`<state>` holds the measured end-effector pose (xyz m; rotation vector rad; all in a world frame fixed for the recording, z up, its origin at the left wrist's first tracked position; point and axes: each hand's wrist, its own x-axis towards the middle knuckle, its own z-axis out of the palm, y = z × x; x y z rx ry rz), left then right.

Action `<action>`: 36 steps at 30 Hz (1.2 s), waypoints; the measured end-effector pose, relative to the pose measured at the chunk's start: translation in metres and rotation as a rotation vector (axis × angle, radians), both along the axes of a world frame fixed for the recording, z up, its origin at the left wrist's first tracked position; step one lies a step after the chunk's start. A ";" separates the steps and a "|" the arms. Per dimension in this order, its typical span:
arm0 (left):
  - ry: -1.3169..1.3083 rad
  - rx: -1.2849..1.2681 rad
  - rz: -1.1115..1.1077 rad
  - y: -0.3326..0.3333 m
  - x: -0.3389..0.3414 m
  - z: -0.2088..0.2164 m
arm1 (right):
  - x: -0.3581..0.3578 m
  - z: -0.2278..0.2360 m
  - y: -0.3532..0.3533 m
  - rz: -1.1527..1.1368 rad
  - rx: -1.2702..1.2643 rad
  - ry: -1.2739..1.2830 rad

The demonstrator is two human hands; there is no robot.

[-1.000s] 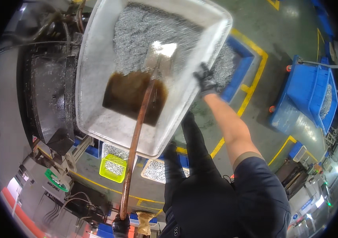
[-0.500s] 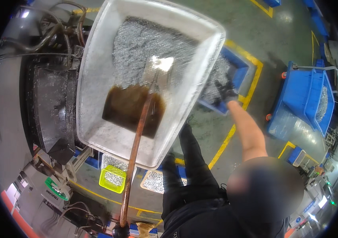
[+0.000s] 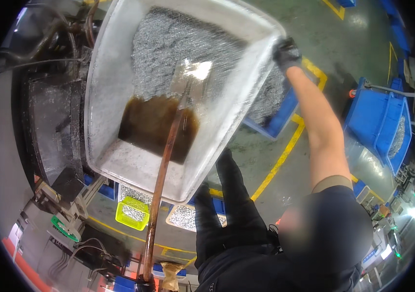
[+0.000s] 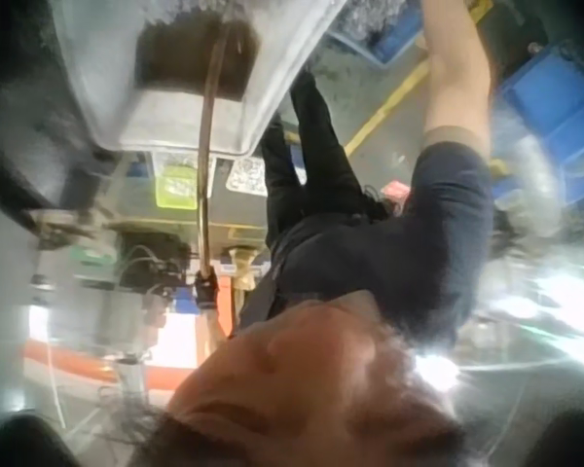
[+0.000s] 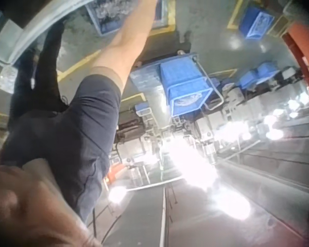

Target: Stirring and scraping small metal parts inside a large bin of liquid using a long-handled tool.

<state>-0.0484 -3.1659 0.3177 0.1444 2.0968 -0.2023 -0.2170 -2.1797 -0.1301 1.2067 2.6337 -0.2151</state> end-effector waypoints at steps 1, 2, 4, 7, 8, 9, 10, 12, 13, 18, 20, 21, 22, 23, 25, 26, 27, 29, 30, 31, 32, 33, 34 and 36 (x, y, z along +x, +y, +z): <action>0.006 0.040 -0.175 -0.015 0.003 -0.009 | 0.009 -0.003 -0.003 0.051 0.052 -0.068; 0.003 0.136 -0.367 -0.027 -0.005 -0.041 | 0.040 -0.015 0.032 0.009 0.129 -0.052; 0.019 0.136 -0.528 -0.035 0.003 -0.031 | 0.044 -0.020 -0.023 0.148 0.190 0.050; -0.083 -0.085 -0.871 -0.030 0.002 -0.022 | 0.044 0.004 -0.101 0.189 0.189 0.109; -0.085 -0.073 -0.875 -0.017 -0.008 -0.026 | 0.050 0.012 -0.108 0.094 0.132 0.042; -0.085 0.099 -0.265 -0.001 -0.024 -0.030 | 0.061 0.012 -0.107 0.086 0.146 0.034; -0.079 0.250 0.354 0.005 -0.029 -0.030 | 0.070 0.001 -0.111 0.108 0.113 0.037; 0.089 0.323 0.041 -0.002 -0.017 -0.042 | 0.078 -0.013 -0.122 0.179 0.025 0.025; 0.256 0.382 -0.273 -0.004 -0.011 -0.044 | 0.079 -0.015 -0.129 0.182 0.021 0.029; -0.008 -0.273 -0.105 0.049 -0.036 -0.046 | 0.083 0.026 -0.168 0.155 0.127 0.090; 0.041 -0.232 0.049 0.072 -0.046 -0.043 | 0.079 0.041 -0.179 0.217 0.076 0.033; 0.065 -0.211 0.124 0.078 -0.049 -0.039 | 0.077 0.047 -0.183 0.272 0.027 -0.025; 0.089 -0.192 0.198 0.080 -0.050 -0.037 | 0.075 0.051 -0.186 0.304 -0.017 -0.210; 0.086 -0.197 0.199 0.065 -0.042 -0.039 | 0.074 0.054 -0.192 0.306 -0.022 -0.213; 0.123 -0.172 0.497 0.040 -0.029 -0.043 | 0.073 0.061 -0.203 0.363 -0.077 -0.197; 0.121 -0.174 0.498 0.037 -0.026 -0.041 | 0.076 0.056 -0.210 0.365 -0.079 -0.199; 0.088 -0.190 0.386 0.058 -0.035 -0.041 | 0.085 0.048 -0.213 0.392 -0.040 -0.188; 0.071 -0.206 0.276 0.071 -0.042 -0.043 | 0.089 0.029 -0.216 0.419 -0.002 -0.164; 0.064 -0.212 0.285 0.069 -0.042 -0.040 | 0.091 0.018 -0.217 0.422 -0.006 -0.154; 0.057 -0.217 0.294 0.068 -0.042 -0.037 | 0.094 0.007 -0.218 0.425 -0.010 -0.144; 0.052 -0.220 0.304 0.066 -0.042 -0.036 | 0.104 -0.008 -0.212 0.431 -0.155 -0.024; 0.051 -0.227 0.318 0.066 -0.041 -0.034 | 0.100 -0.012 -0.216 0.437 -0.158 -0.012; 0.051 -0.234 0.332 0.067 -0.040 -0.033 | 0.099 -0.014 -0.221 0.488 -0.106 -0.143; 0.086 -0.211 0.297 0.077 -0.041 -0.032 | 0.107 -0.021 -0.224 0.617 0.131 -0.074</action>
